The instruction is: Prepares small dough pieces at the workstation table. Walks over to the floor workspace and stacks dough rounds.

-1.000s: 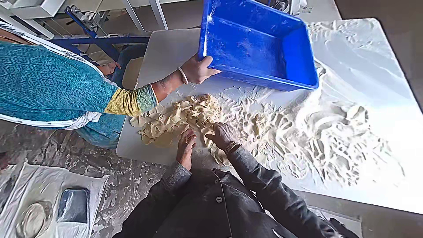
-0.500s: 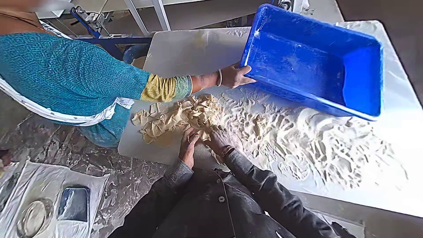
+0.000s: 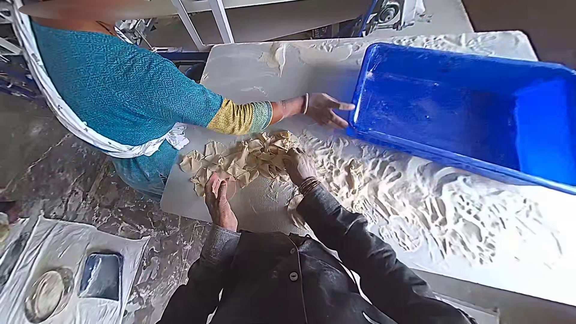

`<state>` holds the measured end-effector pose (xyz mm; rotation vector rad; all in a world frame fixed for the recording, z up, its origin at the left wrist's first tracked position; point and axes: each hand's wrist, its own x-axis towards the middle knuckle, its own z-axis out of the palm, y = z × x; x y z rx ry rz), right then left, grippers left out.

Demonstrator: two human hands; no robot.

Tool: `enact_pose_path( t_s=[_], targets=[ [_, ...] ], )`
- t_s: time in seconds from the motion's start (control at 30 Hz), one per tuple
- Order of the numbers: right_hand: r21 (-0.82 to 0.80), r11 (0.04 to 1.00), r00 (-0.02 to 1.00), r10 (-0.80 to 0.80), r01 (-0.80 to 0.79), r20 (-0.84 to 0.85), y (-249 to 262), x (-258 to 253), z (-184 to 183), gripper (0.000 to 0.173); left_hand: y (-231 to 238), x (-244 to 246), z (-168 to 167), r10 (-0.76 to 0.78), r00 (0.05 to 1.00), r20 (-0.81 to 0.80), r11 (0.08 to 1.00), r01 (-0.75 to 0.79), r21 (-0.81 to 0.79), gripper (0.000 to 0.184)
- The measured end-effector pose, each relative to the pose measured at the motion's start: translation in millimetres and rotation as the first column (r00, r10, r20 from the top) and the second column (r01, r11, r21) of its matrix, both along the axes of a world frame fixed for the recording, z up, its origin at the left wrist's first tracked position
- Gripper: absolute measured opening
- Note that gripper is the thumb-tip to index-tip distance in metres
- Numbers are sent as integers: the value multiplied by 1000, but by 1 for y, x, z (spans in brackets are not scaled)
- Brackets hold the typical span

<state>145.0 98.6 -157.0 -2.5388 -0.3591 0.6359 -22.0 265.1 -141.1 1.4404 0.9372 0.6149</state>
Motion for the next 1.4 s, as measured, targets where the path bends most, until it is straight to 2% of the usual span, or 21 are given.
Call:
enact_pose_path(
  t_s=[0.07,0.1,0.17,0.23,0.3,0.37,0.43,0.47,0.57,0.63,0.73,0.8,0.87,0.97,1.07,1.17,1.3,1.4],
  targets=[
    [118,992,995,-23,34,-95,-9,9,1,32,-1,-3,-3,-3,1000,-20,1000,3,-27,45],
    [241,968,992,-46,73,-114,-15,9,4,30,-3,-5,-4,-20,1000,-20,999,19,-40,43],
    [529,836,985,-69,143,-158,-25,7,13,23,-10,-5,-6,-79,997,8,993,80,-81,40],
    [724,654,964,-33,221,-265,-30,-1,33,12,-22,-1,-2,-186,982,22,969,187,-164,37],
    [815,511,940,40,272,-339,-33,-10,53,6,-34,7,7,-374,926,56,893,376,-249,38],
    [855,442,931,103,271,-349,-32,-21,64,8,-44,16,14,-521,838,163,771,544,-331,43],
    [885,405,941,142,229,-309,-31,-31,69,10,-54,23,24,-529,801,279,699,598,-392,43],
    [900,385,950,147,203,-277,-30,-36,69,9,-59,26,30,-495,812,309,704,583,-406,38],
    [916,367,976,79,160,-202,-30,-45,67,8,-66,33,44,-384,863,330,759,498,-420,18],
    [915,374,985,17,152,-170,-32,-48,65,8,-63,33,44,-358,867,347,777,482,-404,15],
    [925,334,983,-48,180,-174,-36,-50,66,7,-60,31,41,-354,868,349,773,481,-413,24],
    [937,321,990,-64,138,-124,-37,-51,64,6,-63,30,43,-387,860,332,714,507,-482,43],
    [926,376,998,-58,22,0,-36,-54,58,8,-68,30,47,-421,846,328,665,533,-524,47],
    [888,448,985,-74,-105,154,-34,-56,51,11,-76,34,53,-303,904,303,736,424,-528,26],
    [930,366,996,-91,37,-3,-36,-58,51,8,-73,36,51,-211,915,344,816,358,-454,25],
    [930,266,967,-36,252,-252,-38,-58,54,10,-68,35,51,-228,896,382,824,386,-415,30],
    [897,267,896,181,353,-406,-39,-56,53,26,-65,33,49,-308,860,407,798,466,-381,36],
    [879,275,882,165,388,-441,-35,-57,59,16,-62,32,51,-351,850,392,780,497,-379,43]
  ],
)
